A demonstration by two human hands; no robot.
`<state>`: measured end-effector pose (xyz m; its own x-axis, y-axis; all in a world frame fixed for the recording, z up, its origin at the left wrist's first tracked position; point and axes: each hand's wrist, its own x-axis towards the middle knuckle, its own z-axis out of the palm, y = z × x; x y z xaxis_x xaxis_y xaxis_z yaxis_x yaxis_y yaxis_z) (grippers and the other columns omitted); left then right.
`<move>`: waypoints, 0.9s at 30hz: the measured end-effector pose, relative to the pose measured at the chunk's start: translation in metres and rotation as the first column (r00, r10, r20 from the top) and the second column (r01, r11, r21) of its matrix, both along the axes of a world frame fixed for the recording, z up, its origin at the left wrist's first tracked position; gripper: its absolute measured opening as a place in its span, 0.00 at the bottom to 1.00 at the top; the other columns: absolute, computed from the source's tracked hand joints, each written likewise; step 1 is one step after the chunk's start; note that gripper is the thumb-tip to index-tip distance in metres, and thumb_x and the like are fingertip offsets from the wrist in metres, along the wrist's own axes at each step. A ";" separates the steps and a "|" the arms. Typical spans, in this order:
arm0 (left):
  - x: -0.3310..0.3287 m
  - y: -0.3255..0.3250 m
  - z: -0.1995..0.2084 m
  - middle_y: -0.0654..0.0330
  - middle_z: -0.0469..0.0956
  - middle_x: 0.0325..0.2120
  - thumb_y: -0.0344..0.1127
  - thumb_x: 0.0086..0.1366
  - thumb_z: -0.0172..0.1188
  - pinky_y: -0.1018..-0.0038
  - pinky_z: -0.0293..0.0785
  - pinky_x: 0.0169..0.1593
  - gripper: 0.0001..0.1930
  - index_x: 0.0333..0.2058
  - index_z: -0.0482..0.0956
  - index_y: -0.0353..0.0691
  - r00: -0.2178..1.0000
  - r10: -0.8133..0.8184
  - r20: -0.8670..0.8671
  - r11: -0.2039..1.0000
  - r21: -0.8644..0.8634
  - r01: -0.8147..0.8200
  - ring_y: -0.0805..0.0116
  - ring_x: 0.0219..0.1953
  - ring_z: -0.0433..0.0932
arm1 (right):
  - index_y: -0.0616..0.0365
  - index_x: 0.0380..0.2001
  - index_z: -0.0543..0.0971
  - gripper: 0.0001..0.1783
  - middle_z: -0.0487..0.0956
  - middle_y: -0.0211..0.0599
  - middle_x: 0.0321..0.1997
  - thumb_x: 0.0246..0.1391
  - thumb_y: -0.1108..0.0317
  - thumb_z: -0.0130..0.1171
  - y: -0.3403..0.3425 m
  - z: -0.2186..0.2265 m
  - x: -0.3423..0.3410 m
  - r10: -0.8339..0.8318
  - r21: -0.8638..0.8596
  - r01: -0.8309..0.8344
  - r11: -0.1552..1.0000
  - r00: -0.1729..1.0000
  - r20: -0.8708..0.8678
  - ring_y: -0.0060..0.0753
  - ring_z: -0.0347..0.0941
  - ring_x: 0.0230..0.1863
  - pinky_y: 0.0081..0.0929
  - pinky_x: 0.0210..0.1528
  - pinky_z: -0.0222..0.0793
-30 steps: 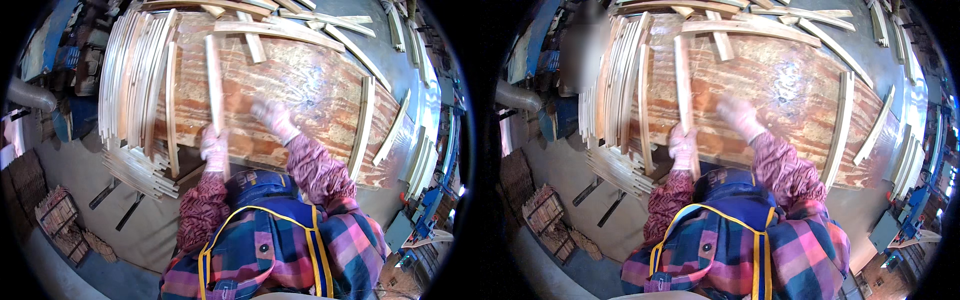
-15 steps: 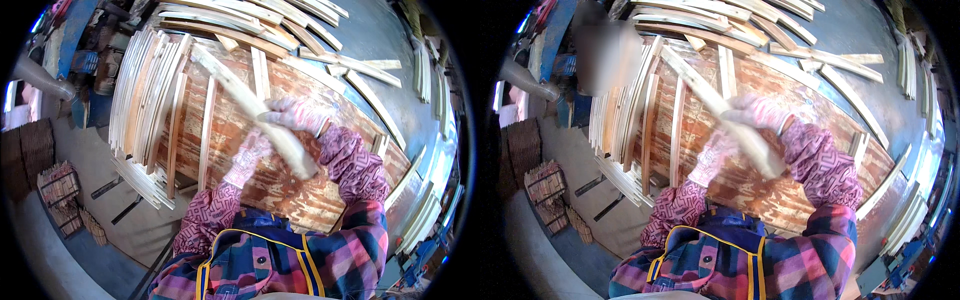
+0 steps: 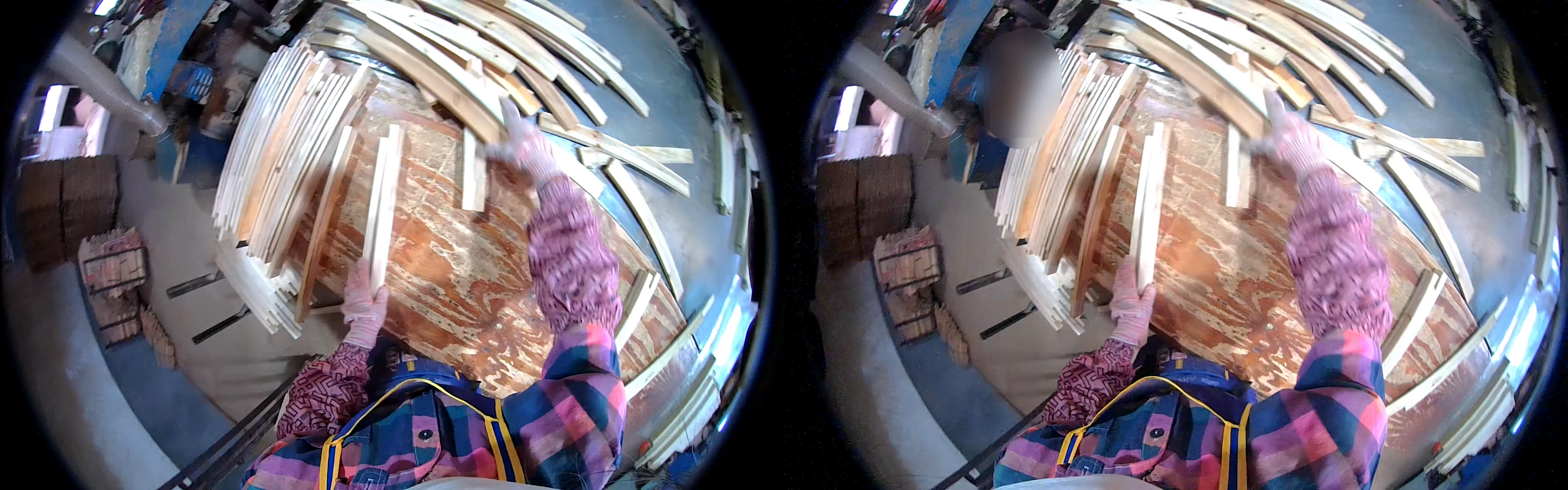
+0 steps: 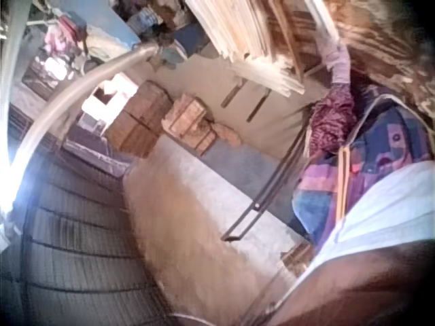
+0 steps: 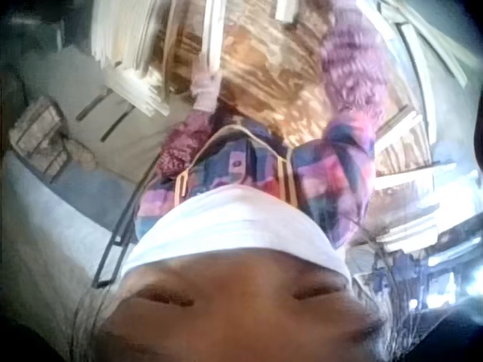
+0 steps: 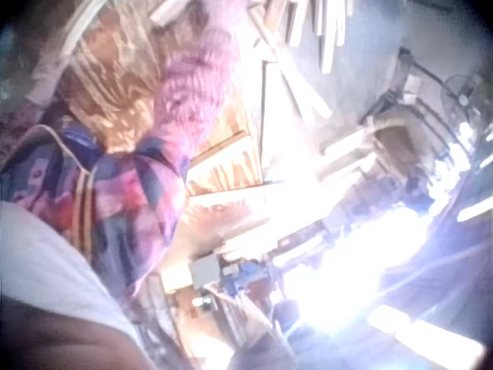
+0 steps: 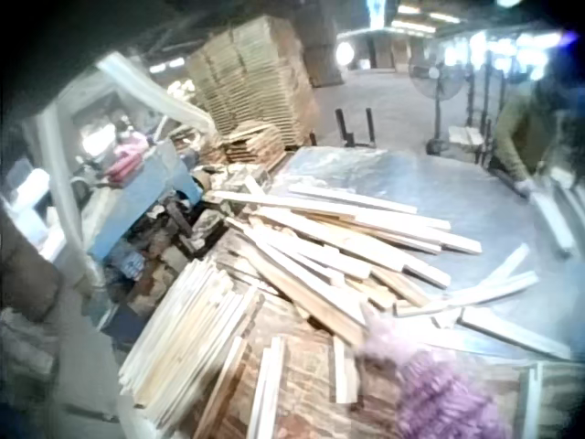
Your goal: The person gathers thin wooden slats from a pile on a workbench and stacks them into neat bundles. They repeatedly pick up individual slats, align them, and place them into a growing stack, occasionally moving the entire stack to a different location on the bench.
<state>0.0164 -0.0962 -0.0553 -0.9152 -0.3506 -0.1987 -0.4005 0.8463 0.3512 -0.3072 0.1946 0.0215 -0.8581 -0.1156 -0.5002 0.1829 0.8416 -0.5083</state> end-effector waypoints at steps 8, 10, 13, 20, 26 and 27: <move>-0.015 0.017 -0.014 0.53 0.69 0.49 0.40 0.56 0.63 0.60 0.77 0.48 0.47 0.71 0.46 0.62 0.973 -0.119 0.196 0.986 -0.093 0.140 0.51 0.47 0.76 | 0.60 0.70 0.55 0.46 0.61 0.48 0.71 0.56 0.56 0.66 0.132 -0.045 0.273 -0.346 -0.411 0.400 0.819 0.916 0.203 0.43 0.55 0.71 0.37 0.70 0.54; -0.023 0.020 -0.008 0.53 0.67 0.52 0.43 0.58 0.63 0.60 0.76 0.50 0.47 0.71 0.44 0.63 0.962 -0.128 0.241 0.983 -0.098 0.155 0.52 0.48 0.75 | 0.60 0.68 0.61 0.39 0.66 0.44 0.67 0.59 0.58 0.64 0.142 -0.053 0.320 -0.503 -0.511 0.541 0.669 0.835 0.225 0.37 0.62 0.67 0.30 0.66 0.60; -0.026 0.015 0.005 0.50 0.66 0.56 0.44 0.58 0.64 0.54 0.69 0.57 0.46 0.71 0.46 0.60 0.954 -0.197 0.227 0.963 -0.140 0.232 0.46 0.57 0.68 | 0.62 0.61 0.70 0.32 0.76 0.42 0.56 0.58 0.58 0.64 0.145 -0.032 0.345 -0.590 -0.379 0.630 0.678 0.774 0.230 0.33 0.72 0.57 0.28 0.59 0.67; -0.070 0.075 0.089 0.53 0.63 0.59 0.44 0.53 0.67 0.55 0.62 0.64 0.39 0.65 0.65 0.51 0.764 -0.518 -0.385 0.855 -0.258 0.449 0.49 0.61 0.62 | 0.65 0.47 0.79 0.22 0.83 0.36 0.36 0.57 0.58 0.63 0.105 0.009 0.340 -0.503 -0.309 0.485 0.818 0.864 0.023 0.28 0.77 0.39 0.29 0.42 0.72; -0.064 0.087 0.097 0.54 0.66 0.59 0.47 0.56 0.65 0.55 0.61 0.64 0.38 0.65 0.63 0.52 0.786 -0.555 -0.273 0.829 -0.105 0.549 0.49 0.60 0.64 | 0.56 0.52 0.77 0.29 0.82 0.43 0.46 0.55 0.46 0.64 0.126 -0.026 0.353 -0.773 -0.219 0.749 0.625 0.554 -0.309 0.36 0.79 0.39 0.34 0.39 0.77; -0.058 0.083 0.088 0.54 0.67 0.58 0.48 0.57 0.65 0.56 0.61 0.64 0.38 0.65 0.62 0.52 0.824 -0.549 -0.138 0.835 -0.037 0.550 0.50 0.60 0.65 | 0.55 0.52 0.76 0.27 0.81 0.44 0.47 0.58 0.46 0.60 0.164 -0.033 0.376 -0.715 -0.130 0.739 0.661 0.568 -0.408 0.40 0.79 0.42 0.35 0.43 0.76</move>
